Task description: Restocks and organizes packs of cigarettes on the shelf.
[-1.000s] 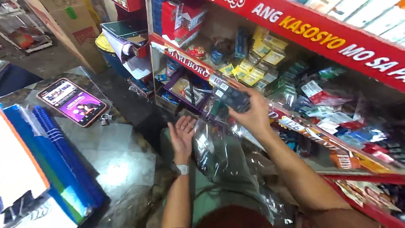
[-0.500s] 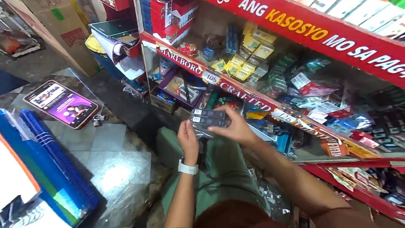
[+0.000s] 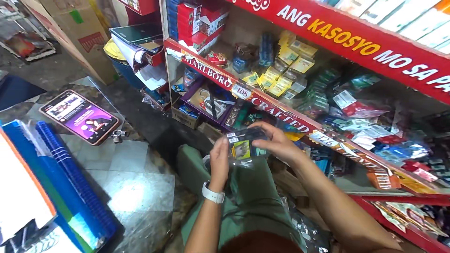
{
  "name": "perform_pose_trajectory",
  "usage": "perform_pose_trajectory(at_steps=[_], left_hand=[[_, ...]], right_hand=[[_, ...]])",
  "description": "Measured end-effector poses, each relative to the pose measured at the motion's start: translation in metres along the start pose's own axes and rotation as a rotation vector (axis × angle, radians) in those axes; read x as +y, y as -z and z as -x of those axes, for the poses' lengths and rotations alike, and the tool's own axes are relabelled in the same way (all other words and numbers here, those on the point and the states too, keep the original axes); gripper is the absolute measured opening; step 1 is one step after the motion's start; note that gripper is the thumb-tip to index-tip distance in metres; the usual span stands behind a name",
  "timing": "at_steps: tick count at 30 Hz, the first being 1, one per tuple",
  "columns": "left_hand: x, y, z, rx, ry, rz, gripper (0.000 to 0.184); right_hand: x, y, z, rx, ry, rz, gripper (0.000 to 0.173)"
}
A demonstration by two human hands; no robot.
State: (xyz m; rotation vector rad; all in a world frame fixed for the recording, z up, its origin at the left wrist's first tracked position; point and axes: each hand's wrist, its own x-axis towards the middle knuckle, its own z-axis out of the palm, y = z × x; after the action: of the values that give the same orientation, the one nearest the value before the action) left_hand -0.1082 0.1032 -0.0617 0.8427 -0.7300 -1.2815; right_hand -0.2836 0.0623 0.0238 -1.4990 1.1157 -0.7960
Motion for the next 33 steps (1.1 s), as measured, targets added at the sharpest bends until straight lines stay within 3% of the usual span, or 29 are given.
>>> perform_pose_trajectory(at_steps=[2, 5, 8, 10, 12, 15, 17, 19, 21, 23, 25, 26, 29, 33], left_hand=[[0.000, -0.002, -0.003, 0.094, -0.017, 0.028, 0.033], [0.011, -0.005, -0.006, 0.207, -0.020, 0.028, 0.030], [0.023, -0.008, -0.008, 0.262, 0.043, 0.098, 0.030], [0.028, -0.010, -0.011, 0.314, 0.068, 0.173, 0.033], [0.032, -0.010, -0.015, 0.393, 0.105, 0.274, 0.034], [0.037, -0.005, -0.020, 0.485, 0.252, 0.466, 0.033], [0.038, -0.003, -0.022, 0.475, 0.294, 0.514, 0.035], [0.037, -0.006, -0.022, 0.469, 0.210, 0.459, 0.038], [0.020, -0.001, -0.022, 0.470, -0.031, 0.219, 0.029], [-0.006, 0.013, -0.021, 0.435, -0.229, -0.189, 0.014], [-0.024, 0.024, -0.017, 0.296, -0.223, -0.415, 0.034], [-0.026, 0.027, -0.013, 0.191, -0.174, -0.384, 0.041], [-0.019, 0.014, -0.010, 0.060, 0.016, 0.049, 0.058], [-0.008, 0.016, -0.022, 0.145, 0.176, 0.163, 0.036]], right_hand=[[-0.001, -0.003, -0.003, -0.080, 0.016, 0.111, 0.061], [-0.006, -0.008, -0.005, -0.148, 0.136, 0.555, 0.065], [-0.001, -0.024, -0.008, -0.109, 0.374, 0.953, 0.077], [0.010, -0.035, -0.011, -0.024, 0.589, 1.049, 0.083], [0.023, -0.040, -0.015, 0.045, 0.756, 1.021, 0.070], [0.041, -0.044, -0.019, 0.050, 0.856, 0.778, 0.036], [0.035, -0.050, -0.014, 0.011, 0.743, 0.533, 0.036], [0.013, -0.056, -0.009, 0.057, 0.519, 0.272, 0.058], [-0.010, -0.056, -0.012, 0.167, 0.344, 0.079, 0.066], [-0.024, -0.051, -0.022, 0.300, 0.221, -0.199, 0.060], [-0.027, -0.044, -0.033, 0.296, 0.143, -0.320, 0.058], [-0.023, -0.045, -0.038, 0.268, 0.076, -0.322, 0.054], [-0.008, -0.055, -0.044, 0.124, -0.174, -0.226, 0.044], [0.006, -0.055, -0.061, 0.004, -0.230, 0.123, 0.062]])
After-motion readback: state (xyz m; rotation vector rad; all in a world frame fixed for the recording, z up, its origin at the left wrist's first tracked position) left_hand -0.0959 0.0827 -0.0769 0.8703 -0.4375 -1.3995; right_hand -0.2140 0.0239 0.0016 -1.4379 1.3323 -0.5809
